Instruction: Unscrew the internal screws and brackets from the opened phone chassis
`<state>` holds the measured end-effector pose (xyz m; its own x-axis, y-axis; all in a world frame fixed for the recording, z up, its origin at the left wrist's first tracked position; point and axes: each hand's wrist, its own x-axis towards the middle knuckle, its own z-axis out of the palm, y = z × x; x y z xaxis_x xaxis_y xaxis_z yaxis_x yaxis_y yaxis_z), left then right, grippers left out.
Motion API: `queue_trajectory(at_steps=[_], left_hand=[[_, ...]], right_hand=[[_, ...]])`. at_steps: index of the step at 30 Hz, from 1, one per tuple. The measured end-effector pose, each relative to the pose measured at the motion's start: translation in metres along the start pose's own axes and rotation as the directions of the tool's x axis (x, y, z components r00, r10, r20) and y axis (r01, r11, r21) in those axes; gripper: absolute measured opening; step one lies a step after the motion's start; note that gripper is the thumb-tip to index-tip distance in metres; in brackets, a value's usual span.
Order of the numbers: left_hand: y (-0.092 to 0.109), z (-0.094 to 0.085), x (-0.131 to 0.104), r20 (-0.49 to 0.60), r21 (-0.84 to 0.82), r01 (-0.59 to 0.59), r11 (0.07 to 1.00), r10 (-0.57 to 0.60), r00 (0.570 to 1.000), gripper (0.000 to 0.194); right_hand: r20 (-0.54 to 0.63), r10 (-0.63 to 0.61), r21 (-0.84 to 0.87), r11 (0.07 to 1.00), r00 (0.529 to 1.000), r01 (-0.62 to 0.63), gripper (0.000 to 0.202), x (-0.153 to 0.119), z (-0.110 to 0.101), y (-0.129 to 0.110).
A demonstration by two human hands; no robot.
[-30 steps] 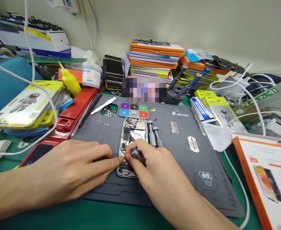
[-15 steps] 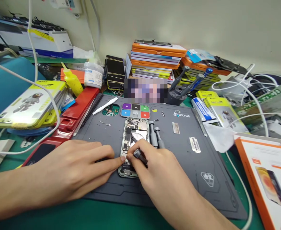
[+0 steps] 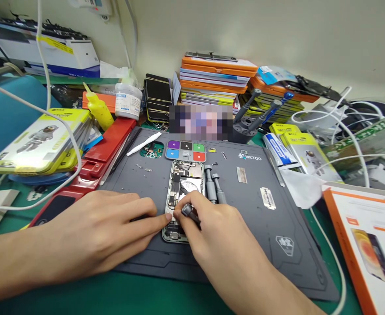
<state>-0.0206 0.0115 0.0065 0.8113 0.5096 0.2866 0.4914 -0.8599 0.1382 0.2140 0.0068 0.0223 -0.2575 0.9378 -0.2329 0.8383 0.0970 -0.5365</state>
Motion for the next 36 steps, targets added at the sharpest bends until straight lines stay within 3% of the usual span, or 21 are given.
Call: queue_trajectory(at_steps=[24,36], left_hand=[[0.0006,0.0000,-0.0019,-0.003,-0.015,-0.005,1.000,0.005,1.000,0.024],[-0.0005,0.0020,-0.0014,-0.039,-0.033,0.011,0.999,-0.012,0.999,0.025]], right_hand=[[-0.015,-0.025,-0.024,0.999,1.000,0.024,0.016,-0.0018,0.0025,0.0036],[-0.086,-0.118,-0.007,0.993,0.989,0.118,0.015,-0.0015,0.0058,0.0038]])
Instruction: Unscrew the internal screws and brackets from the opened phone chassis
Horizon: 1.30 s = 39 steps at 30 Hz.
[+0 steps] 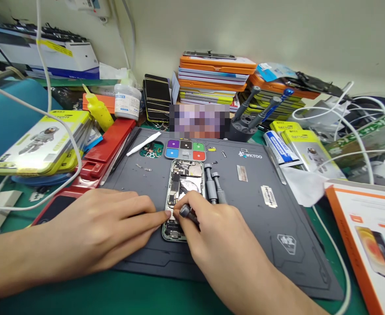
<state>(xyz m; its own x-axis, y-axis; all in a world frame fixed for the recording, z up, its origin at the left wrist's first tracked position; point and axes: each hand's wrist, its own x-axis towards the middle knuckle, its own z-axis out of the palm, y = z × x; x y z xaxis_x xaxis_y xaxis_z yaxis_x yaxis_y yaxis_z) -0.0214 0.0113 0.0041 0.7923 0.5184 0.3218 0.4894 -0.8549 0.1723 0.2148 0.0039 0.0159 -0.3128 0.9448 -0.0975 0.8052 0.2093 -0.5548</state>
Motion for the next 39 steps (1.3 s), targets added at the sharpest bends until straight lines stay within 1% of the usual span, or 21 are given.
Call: queue_trajectory(at_steps=[4,10,15,25,33,39], left_hand=[[-0.0002,-0.0006,0.0004,0.004,0.008,-0.007,1.000,0.007,1.000,0.025],[0.0006,0.0001,-0.0001,-0.009,0.030,-0.012,0.999,0.012,1.000,0.024],[0.0012,0.0010,0.0008,0.051,0.066,-0.003,0.998,0.000,0.999,0.022],[0.0016,0.0012,0.0004,0.089,0.082,-0.007,0.997,0.000,0.996,0.021],[0.0011,0.0021,0.0004,0.071,0.074,-0.009,0.997,0.003,0.997,0.020],[0.0010,0.0018,0.0006,0.086,0.051,0.001,0.999,-0.005,0.996,0.023]], right_hand=[[-0.007,-0.010,-0.019,1.000,1.000,0.009,0.013,0.0002,-0.0007,0.0008],[0.019,0.020,-0.026,0.999,1.000,-0.020,0.013,-0.0001,-0.0016,0.0019],[-0.005,-0.030,-0.055,0.998,1.000,0.030,0.013,-0.0003,-0.0006,0.0008],[0.047,0.040,-0.007,0.999,0.998,-0.039,0.016,0.0029,-0.0040,0.0012],[0.068,0.082,0.017,0.996,0.994,-0.084,0.016,0.0037,-0.0056,-0.0001],[0.086,0.099,0.026,0.995,0.991,-0.101,0.017,0.0047,-0.0061,-0.0011]])
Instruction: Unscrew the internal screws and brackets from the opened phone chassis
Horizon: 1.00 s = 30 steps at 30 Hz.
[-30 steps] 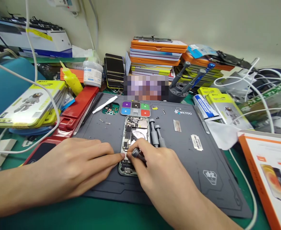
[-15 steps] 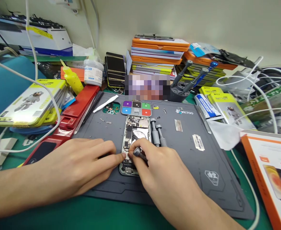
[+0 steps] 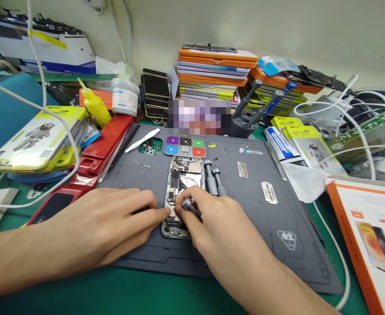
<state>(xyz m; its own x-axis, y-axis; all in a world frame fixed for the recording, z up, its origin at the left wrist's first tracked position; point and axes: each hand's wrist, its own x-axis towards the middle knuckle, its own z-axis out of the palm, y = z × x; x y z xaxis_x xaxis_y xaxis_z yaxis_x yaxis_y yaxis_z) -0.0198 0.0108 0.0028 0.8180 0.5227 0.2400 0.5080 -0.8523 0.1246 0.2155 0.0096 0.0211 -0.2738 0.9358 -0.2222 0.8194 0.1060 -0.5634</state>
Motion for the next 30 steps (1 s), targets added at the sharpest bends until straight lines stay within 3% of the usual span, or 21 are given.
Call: queue_trajectory(at_steps=[30], left_hand=[[0.0002,-0.0024,0.0012,0.027,0.001,0.004,1.000,-0.004,1.000,0.019]], right_hand=[[-0.030,-0.010,0.038,0.999,1.000,0.011,0.016,0.0016,-0.0002,-0.0025]])
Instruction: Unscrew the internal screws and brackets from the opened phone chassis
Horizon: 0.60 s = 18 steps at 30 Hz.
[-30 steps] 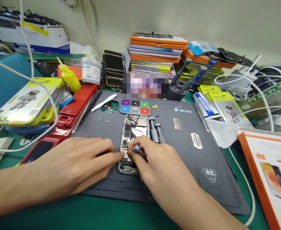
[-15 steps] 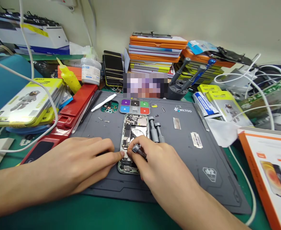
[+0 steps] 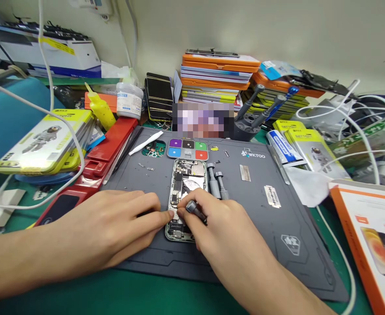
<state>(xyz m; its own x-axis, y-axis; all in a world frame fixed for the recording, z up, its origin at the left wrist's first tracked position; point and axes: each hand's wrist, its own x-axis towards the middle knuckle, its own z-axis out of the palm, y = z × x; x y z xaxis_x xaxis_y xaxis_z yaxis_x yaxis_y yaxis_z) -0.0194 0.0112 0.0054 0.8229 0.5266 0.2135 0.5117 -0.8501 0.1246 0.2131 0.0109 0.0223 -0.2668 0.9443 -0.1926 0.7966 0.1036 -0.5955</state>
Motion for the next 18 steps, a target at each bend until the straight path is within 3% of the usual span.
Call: queue_trajectory(at_steps=[18], left_hand=[[-0.0003,0.0006,0.0000,-0.016,-0.002,0.000,1.000,0.000,1.000,0.017]], right_hand=[[0.047,0.035,0.046,0.998,0.998,-0.037,0.017,0.0040,-0.0032,-0.0034]])
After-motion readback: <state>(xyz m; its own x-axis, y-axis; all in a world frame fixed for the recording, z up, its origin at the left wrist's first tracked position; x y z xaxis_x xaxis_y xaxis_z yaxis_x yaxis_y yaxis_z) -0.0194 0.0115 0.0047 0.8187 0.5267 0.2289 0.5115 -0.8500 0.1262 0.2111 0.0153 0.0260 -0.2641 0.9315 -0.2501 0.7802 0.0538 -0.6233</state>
